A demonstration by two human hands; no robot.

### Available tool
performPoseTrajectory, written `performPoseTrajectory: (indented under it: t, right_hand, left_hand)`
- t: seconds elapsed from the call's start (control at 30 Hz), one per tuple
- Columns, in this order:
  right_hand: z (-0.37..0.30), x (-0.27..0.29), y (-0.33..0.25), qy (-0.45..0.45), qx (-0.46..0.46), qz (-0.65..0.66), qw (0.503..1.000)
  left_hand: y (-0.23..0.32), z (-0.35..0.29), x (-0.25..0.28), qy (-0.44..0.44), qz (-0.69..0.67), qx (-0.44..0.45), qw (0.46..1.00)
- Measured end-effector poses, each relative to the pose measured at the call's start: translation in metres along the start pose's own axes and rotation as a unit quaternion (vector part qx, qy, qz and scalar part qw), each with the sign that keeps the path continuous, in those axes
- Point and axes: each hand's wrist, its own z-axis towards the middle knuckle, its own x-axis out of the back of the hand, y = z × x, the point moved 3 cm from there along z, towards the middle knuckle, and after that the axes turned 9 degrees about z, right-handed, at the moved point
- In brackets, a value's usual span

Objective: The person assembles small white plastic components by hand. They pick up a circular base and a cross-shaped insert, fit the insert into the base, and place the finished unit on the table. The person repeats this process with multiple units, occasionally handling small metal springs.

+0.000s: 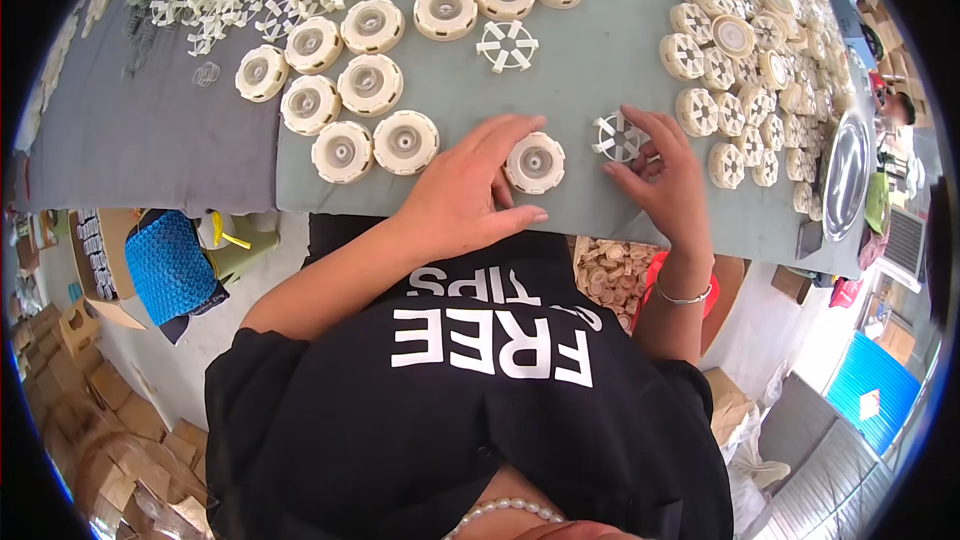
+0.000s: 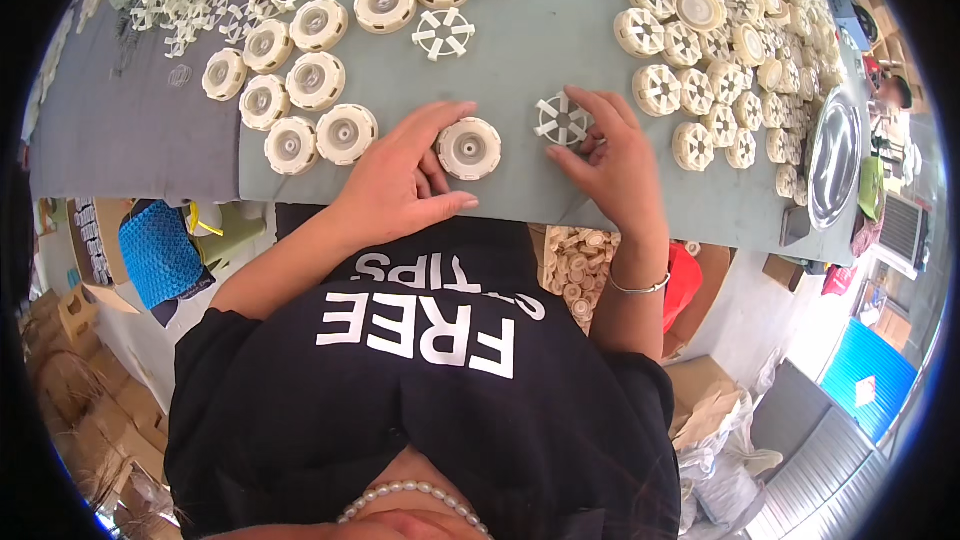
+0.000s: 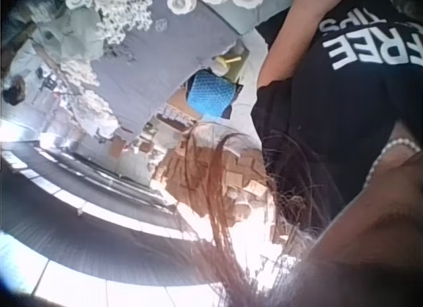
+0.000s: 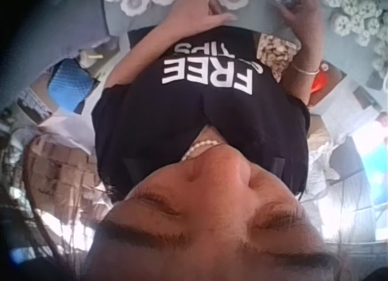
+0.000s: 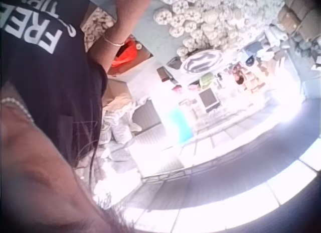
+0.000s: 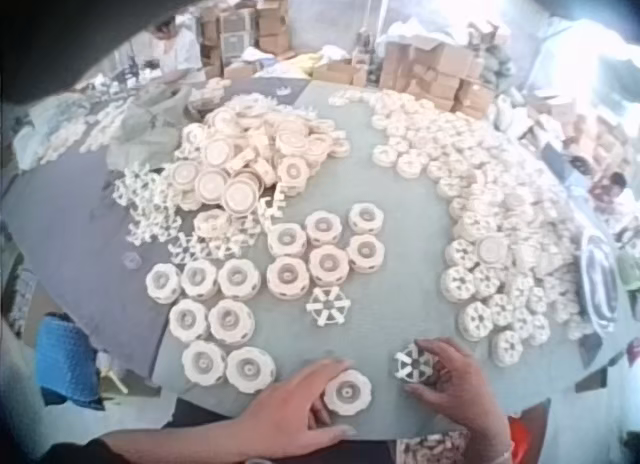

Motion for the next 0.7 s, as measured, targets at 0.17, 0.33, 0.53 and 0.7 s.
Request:
performPoseTrajectory:
  t: [0.17,0.33,0.53,0.7]
  right_hand:
    - [0.000,-0.010,-0.020,-0.059,0.130,0.060,0.988]
    - [0.003,-0.033,-0.041,-0.117,0.188,0.016,0.975]
    - [0.011,-0.045,-0.052,-0.129,0.240,-0.005,0.962]
    - [0.015,-0.048,-0.048,-0.176,0.188,0.016,0.966]
  left_hand:
    - [-0.007,-0.002,-0.001,0.009,-0.067,0.005,0.998]
    - [-0.011,0.001,-0.002,0.019,-0.076,0.001,0.997]
    - [-0.012,0.002,-0.002,0.022,-0.085,0.007,0.996]
    - [-0.010,0.000,-0.001,0.025,-0.095,0.000,0.995]
